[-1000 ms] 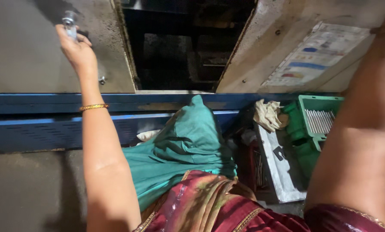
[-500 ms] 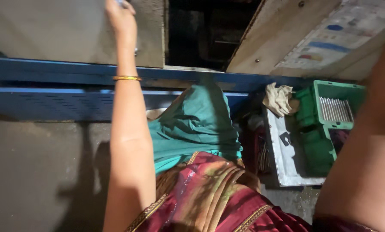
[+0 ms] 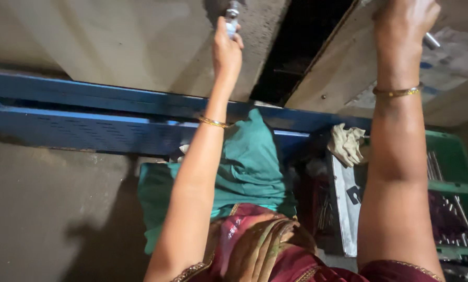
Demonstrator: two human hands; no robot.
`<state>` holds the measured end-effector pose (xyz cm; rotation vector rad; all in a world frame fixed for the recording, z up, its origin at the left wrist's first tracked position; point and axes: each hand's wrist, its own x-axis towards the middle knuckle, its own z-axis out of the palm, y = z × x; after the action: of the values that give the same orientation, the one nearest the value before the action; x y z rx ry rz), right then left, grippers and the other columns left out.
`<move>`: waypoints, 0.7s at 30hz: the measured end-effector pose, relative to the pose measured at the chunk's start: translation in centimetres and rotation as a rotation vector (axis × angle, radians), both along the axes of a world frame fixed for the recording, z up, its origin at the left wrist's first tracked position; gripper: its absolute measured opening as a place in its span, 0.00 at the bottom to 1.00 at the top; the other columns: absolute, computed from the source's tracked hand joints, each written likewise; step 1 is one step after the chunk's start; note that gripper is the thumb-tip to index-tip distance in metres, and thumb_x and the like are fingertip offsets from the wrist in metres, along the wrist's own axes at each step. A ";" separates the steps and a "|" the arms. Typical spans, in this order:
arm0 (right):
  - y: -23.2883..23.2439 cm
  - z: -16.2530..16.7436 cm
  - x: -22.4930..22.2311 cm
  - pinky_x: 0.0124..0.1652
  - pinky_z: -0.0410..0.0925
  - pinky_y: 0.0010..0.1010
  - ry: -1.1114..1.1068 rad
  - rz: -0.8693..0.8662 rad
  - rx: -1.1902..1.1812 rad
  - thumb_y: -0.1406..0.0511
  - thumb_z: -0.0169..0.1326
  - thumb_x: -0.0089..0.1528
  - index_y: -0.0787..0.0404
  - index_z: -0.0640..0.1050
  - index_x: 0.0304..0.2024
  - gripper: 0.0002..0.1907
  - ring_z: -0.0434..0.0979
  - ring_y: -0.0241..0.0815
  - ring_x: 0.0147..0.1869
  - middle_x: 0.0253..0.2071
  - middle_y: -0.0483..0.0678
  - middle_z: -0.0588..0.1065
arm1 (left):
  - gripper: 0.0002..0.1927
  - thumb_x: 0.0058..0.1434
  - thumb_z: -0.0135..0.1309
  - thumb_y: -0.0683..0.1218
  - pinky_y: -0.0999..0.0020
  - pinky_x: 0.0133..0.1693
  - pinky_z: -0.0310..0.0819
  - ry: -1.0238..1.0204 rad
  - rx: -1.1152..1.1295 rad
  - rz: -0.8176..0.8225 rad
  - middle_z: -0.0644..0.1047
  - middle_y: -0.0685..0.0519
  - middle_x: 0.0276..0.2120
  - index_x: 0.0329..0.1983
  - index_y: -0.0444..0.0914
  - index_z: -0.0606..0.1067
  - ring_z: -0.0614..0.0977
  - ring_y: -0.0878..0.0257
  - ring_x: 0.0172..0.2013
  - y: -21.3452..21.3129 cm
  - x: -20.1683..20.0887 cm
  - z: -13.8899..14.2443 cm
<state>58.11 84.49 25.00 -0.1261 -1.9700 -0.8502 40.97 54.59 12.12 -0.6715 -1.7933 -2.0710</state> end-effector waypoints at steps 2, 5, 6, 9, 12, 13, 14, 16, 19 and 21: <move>0.6 -0.3 0.8 0.41 0.62 0.40 0.005 0.059 -0.007 0.67 0.57 0.54 0.52 0.80 0.31 0.04 0.72 0.50 0.44 0.34 0.46 0.74 | 0.26 0.61 0.39 0.28 0.69 0.29 0.75 0.012 0.008 -0.028 0.81 0.52 0.41 0.64 0.32 0.65 0.79 0.67 0.26 2.1 0.9 -0.8; 0.6 -0.2 1.9 0.45 0.62 0.40 -0.039 0.119 -0.059 0.69 0.56 0.55 0.50 0.80 0.28 0.06 0.73 0.49 0.45 0.32 0.44 0.74 | 0.24 0.62 0.39 0.28 0.68 0.29 0.75 0.031 0.041 -0.079 0.81 0.52 0.41 0.61 0.33 0.67 0.80 0.66 0.27 4.7 2.3 -1.7; 0.5 -0.2 2.3 0.45 0.62 0.40 -0.061 0.114 -0.085 0.69 0.56 0.56 0.50 0.80 0.27 0.07 0.73 0.49 0.44 0.31 0.44 0.74 | 0.23 0.62 0.39 0.29 0.68 0.29 0.75 0.018 0.031 -0.080 0.81 0.52 0.40 0.61 0.33 0.67 0.80 0.66 0.26 5.6 2.9 -2.0; -0.1 0.5 2.6 0.43 0.63 0.38 -0.080 0.060 -0.099 0.67 0.56 0.54 0.50 0.80 0.25 0.05 0.74 0.46 0.37 0.25 0.42 0.74 | 0.21 0.63 0.41 0.30 0.67 0.28 0.76 -0.025 -0.006 -0.109 0.82 0.53 0.39 0.59 0.34 0.69 0.82 0.66 0.25 8.0 4.5 -2.4; -0.5 0.8 3.0 0.40 0.64 0.35 -0.041 0.117 0.000 0.69 0.57 0.53 0.49 0.79 0.22 0.08 0.74 0.42 0.33 0.23 0.39 0.74 | 0.23 0.61 0.40 0.29 0.67 0.28 0.78 -0.036 0.018 -0.179 0.83 0.53 0.40 0.59 0.35 0.69 0.83 0.65 0.26 9.8 5.8 -2.5; -0.5 1.0 3.0 0.38 0.64 0.35 -0.059 0.155 -0.042 0.70 0.57 0.55 0.50 0.79 0.22 0.09 0.73 0.42 0.31 0.23 0.40 0.74 | 0.24 0.61 0.39 0.29 0.67 0.29 0.79 -0.034 0.036 -0.207 0.83 0.53 0.40 0.59 0.35 0.68 0.84 0.65 0.27 10.2 6.2 -2.6; -0.5 1.0 3.0 0.38 0.64 0.35 -0.061 0.161 -0.041 0.71 0.57 0.56 0.51 0.79 0.23 0.09 0.72 0.41 0.30 0.24 0.40 0.75 | 0.24 0.61 0.39 0.29 0.66 0.29 0.79 -0.027 0.043 -0.223 0.83 0.52 0.40 0.60 0.34 0.67 0.83 0.64 0.26 10.7 6.6 -2.6; -0.4 1.0 3.0 0.37 0.65 0.35 -0.064 0.162 -0.022 0.71 0.57 0.57 0.52 0.79 0.25 0.08 0.72 0.42 0.30 0.24 0.41 0.75 | 0.24 0.61 0.38 0.29 0.66 0.29 0.78 -0.009 0.057 -0.255 0.82 0.52 0.41 0.61 0.34 0.66 0.82 0.64 0.26 11.3 7.3 -2.6; -0.3 0.7 3.1 0.36 0.65 0.37 -0.066 0.157 -0.015 0.70 0.58 0.57 0.54 0.79 0.29 0.05 0.73 0.45 0.31 0.27 0.44 0.75 | 0.26 0.58 0.37 0.29 0.65 0.29 0.78 -0.017 0.074 -0.255 0.81 0.50 0.39 0.61 0.34 0.65 0.82 0.62 0.26 11.3 7.5 -2.6; -0.4 0.4 3.2 0.35 0.66 0.38 -0.072 0.150 -0.016 0.70 0.59 0.58 0.55 0.79 0.31 0.03 0.74 0.47 0.32 0.28 0.45 0.75 | 0.23 0.60 0.37 0.28 0.64 0.33 0.79 0.000 0.033 -0.265 0.81 0.49 0.35 0.57 0.35 0.68 0.84 0.61 0.28 10.9 7.6 -2.5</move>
<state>61.33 84.10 25.36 0.0441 -2.0259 -0.7505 48.53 65.54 9.64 -0.9446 -1.7453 -2.2611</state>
